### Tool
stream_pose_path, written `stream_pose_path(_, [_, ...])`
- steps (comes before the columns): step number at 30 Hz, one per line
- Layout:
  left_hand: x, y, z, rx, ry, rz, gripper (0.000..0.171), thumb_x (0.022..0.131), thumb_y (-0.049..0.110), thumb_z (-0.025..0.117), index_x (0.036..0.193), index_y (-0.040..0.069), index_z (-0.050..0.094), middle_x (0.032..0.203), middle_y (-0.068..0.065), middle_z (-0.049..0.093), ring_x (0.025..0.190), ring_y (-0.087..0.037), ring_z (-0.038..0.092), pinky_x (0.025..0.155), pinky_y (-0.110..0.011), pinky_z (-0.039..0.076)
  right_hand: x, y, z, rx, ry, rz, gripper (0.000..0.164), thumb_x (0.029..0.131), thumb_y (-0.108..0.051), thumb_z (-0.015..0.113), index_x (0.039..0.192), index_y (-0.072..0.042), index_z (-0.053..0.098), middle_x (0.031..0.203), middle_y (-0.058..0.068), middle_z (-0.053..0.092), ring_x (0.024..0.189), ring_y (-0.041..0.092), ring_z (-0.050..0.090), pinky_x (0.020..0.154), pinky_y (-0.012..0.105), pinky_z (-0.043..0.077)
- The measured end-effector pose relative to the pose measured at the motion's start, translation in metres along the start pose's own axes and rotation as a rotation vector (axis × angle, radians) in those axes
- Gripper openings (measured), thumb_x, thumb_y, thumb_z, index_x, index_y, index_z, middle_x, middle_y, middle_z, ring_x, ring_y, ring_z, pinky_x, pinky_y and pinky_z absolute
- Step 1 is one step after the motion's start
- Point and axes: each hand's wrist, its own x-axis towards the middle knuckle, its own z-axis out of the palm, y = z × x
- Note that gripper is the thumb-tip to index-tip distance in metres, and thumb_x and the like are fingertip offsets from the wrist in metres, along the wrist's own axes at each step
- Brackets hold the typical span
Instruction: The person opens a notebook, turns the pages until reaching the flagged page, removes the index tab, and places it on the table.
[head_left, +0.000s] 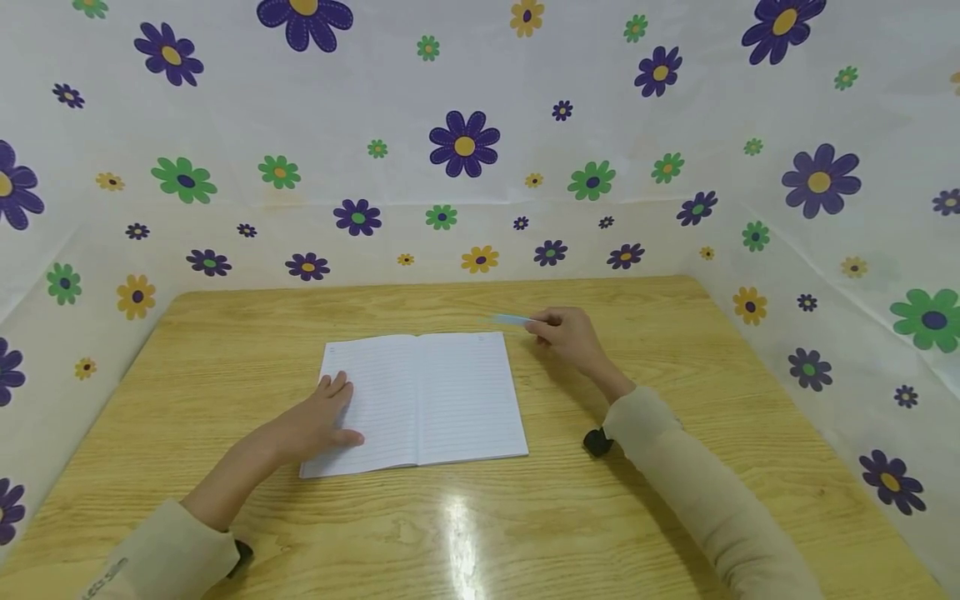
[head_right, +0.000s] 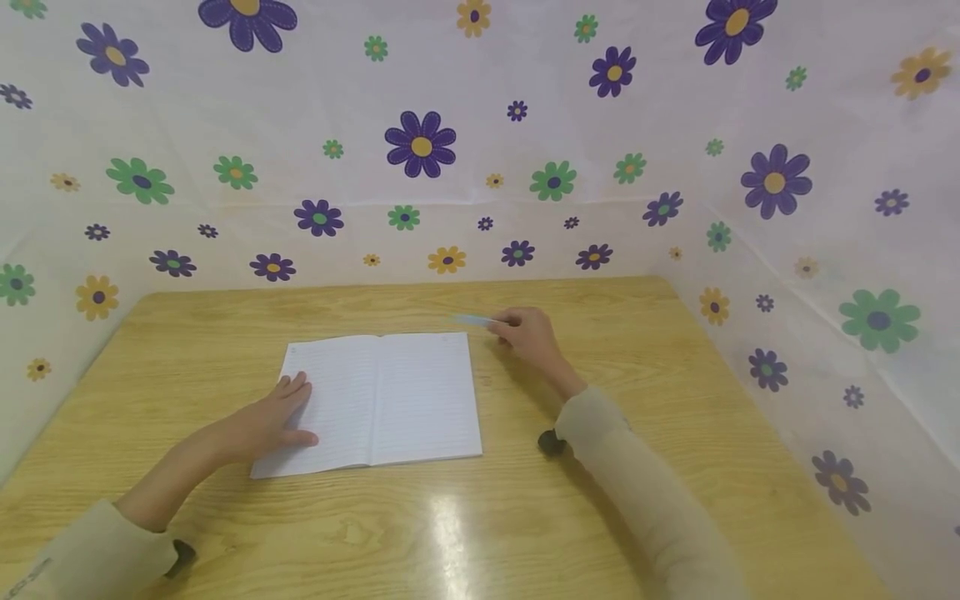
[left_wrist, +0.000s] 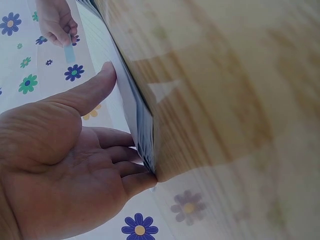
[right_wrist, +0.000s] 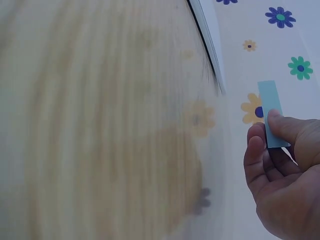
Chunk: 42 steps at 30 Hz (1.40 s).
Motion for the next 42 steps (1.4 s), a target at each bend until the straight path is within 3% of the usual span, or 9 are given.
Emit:
stream_pose_path(20, [-0.002, 0.002, 0.0, 0.002, -0.008, -0.013, 0.092, 0.099, 0.032, 0.071, 0.15, -0.025, 0.02, 0.16, -0.044, 0.006, 0.147, -0.062, 0.001, 0.118, -0.069, 0.014, -0.047, 0.024, -0.053, 0.001, -0.023, -0.028, 0.026, 0.099, -0.018, 0.072, 0.108, 0.006, 0.076, 0.085, 0.023, 0.072, 0.071, 0.029, 0.066, 0.059, 0.028, 0.054])
stream_pose_path(32, [-0.002, -0.002, 0.001, 0.039, 0.011, 0.011, 0.09, 0.099, 0.032, 0.07, 0.149, -0.026, 0.023, 0.158, -0.046, 0.009, 0.145, -0.065, 0.005, 0.117, -0.07, 0.016, -0.059, 0.026, -0.059, -0.035, -0.083, 0.093, 0.029, 0.103, -0.02, 0.067, 0.113, 0.007, 0.074, 0.086, 0.015, 0.072, 0.071, 0.018, 0.062, 0.06, 0.026, 0.054])
stream_pose_path(42, [0.001, -0.002, 0.002, 0.029, 0.002, 0.012, 0.091, 0.099, 0.033, 0.07, 0.149, -0.026, 0.022, 0.158, -0.046, 0.007, 0.145, -0.065, 0.003, 0.118, -0.07, 0.015, -0.066, 0.027, -0.061, -0.053, -0.142, 0.096, 0.031, 0.105, -0.022, 0.065, 0.114, 0.007, 0.074, 0.084, 0.012, 0.07, 0.073, 0.018, 0.059, 0.062, 0.026, 0.051])
